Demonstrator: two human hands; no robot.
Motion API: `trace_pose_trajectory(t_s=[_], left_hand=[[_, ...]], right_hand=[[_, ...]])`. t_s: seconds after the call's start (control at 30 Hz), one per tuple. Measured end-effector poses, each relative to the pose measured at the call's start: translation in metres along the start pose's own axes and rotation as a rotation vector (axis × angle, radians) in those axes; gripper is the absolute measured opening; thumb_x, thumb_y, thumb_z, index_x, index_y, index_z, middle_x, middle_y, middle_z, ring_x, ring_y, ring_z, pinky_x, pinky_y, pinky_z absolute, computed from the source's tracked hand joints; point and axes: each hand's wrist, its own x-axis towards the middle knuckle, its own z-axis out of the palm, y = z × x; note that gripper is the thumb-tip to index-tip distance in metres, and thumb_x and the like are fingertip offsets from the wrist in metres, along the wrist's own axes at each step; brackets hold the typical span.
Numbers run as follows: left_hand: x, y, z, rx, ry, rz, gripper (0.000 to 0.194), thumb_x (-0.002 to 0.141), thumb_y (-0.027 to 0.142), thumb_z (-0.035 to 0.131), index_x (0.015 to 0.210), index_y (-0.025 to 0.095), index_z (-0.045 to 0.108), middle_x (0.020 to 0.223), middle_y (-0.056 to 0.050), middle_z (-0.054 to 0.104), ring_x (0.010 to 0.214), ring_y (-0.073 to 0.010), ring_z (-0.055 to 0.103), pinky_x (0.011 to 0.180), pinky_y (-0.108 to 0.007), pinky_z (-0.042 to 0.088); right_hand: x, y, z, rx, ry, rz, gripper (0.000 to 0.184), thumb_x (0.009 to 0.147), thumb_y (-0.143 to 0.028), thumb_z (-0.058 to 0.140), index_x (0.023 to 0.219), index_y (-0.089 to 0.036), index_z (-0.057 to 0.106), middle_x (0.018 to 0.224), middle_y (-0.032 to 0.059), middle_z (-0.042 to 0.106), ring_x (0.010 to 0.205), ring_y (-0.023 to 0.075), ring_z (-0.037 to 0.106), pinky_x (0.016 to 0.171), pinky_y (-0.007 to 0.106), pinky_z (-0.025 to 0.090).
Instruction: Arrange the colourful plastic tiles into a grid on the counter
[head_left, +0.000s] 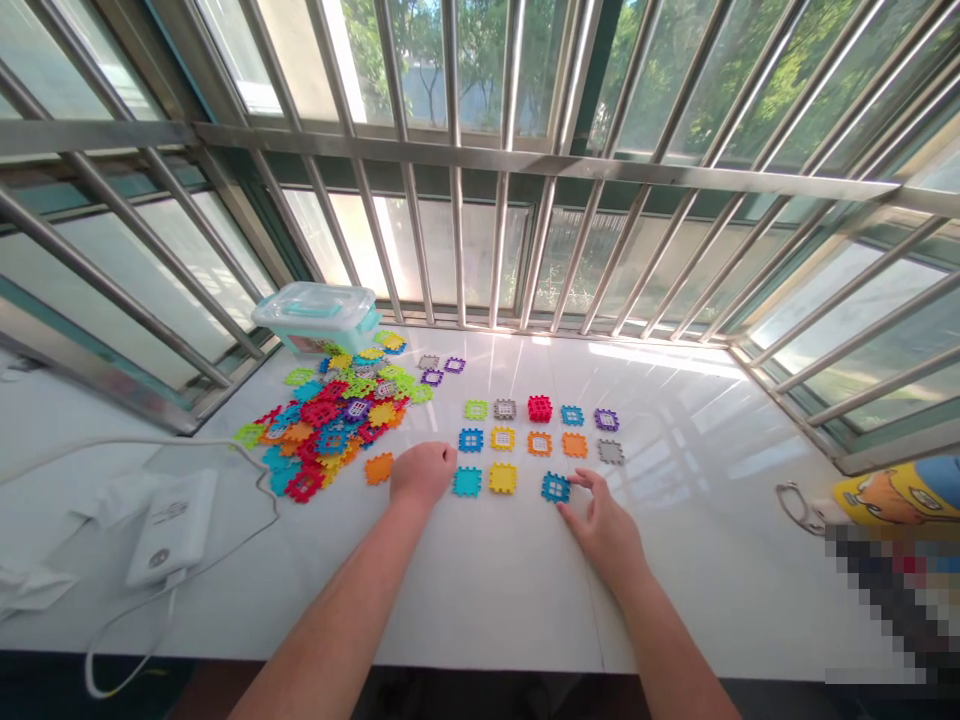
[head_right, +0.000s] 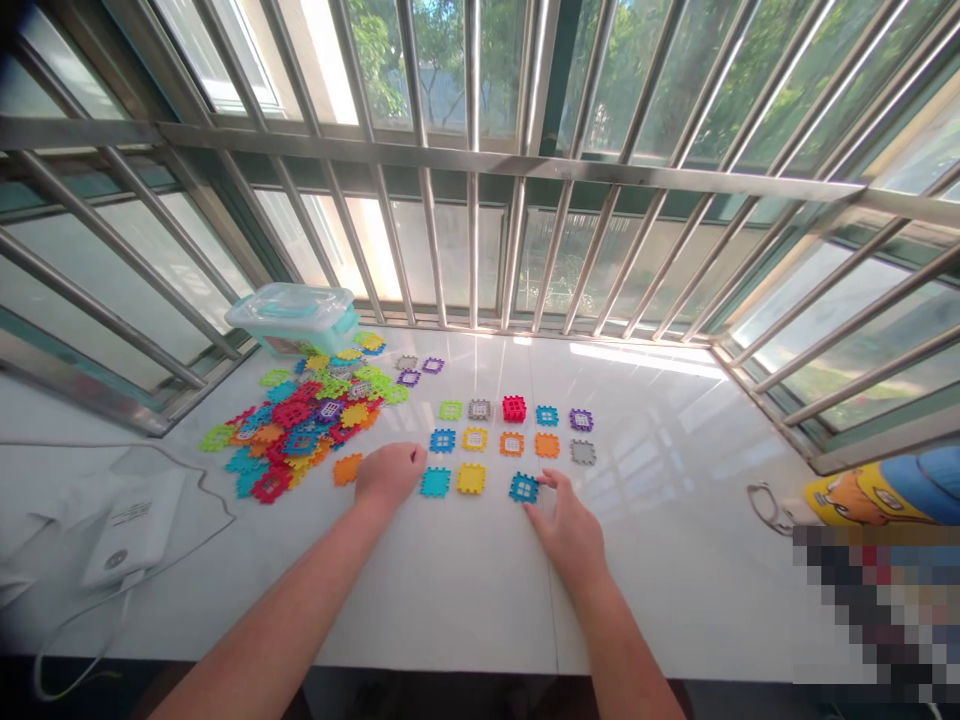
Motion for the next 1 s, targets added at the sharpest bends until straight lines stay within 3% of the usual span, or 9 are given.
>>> trace_pose_trajectory(t_s=[0.33, 0.8, 1.0], left_hand=[[-0.002, 0.003, -0.006, -0.006, -0.03, -0.012, 0.05, 0.103, 0.038, 0.036, 0.097, 0.024, 0.083, 0.102, -0.013, 0.08, 0.093, -0.0263, 0.073, 0.076, -0.032, 0.045], [-0.001, 0.002, -0.005, -0.008, -0.03, -0.006, 0.051, 0.103, 0.039, 0.035, 0.097, 0.024, 0.083, 0.1, -0.013, 0.08, 0.092, -0.0272, 0.074, 0.076, -0.033, 0.046], [-0.001, 0.002, -0.004, 0.007, -0.016, -0.003, 0.051, 0.102, 0.04, 0.035, 0.095, 0.025, 0.083, 0.099, -0.012, 0.08, 0.091, -0.0274, 0.074, 0.072, -0.032, 0.045]], right_hand=[[-0.002, -0.004, 0.007, 0.028, 0.019, -0.068, 0.049, 0.094, -0.051, 0.061, 0.138, -0.031, 0.051, 0.132, 0.0054, 0.075, 0.056, 0.0151, 0.061, 0.062, 0.035, 0.055], [0.0, -0.005, 0.004, 0.069, -0.014, -0.037, 0.049, 0.094, -0.054, 0.064, 0.136, -0.031, 0.052, 0.13, 0.0038, 0.075, 0.058, 0.0148, 0.06, 0.063, 0.034, 0.054], [0.012, 0.002, -0.006, 0.226, -0.015, -0.025, 0.053, 0.092, -0.056, 0.066, 0.134, -0.028, 0.05, 0.137, 0.0102, 0.072, 0.061, 0.0156, 0.059, 0.071, 0.038, 0.058]])
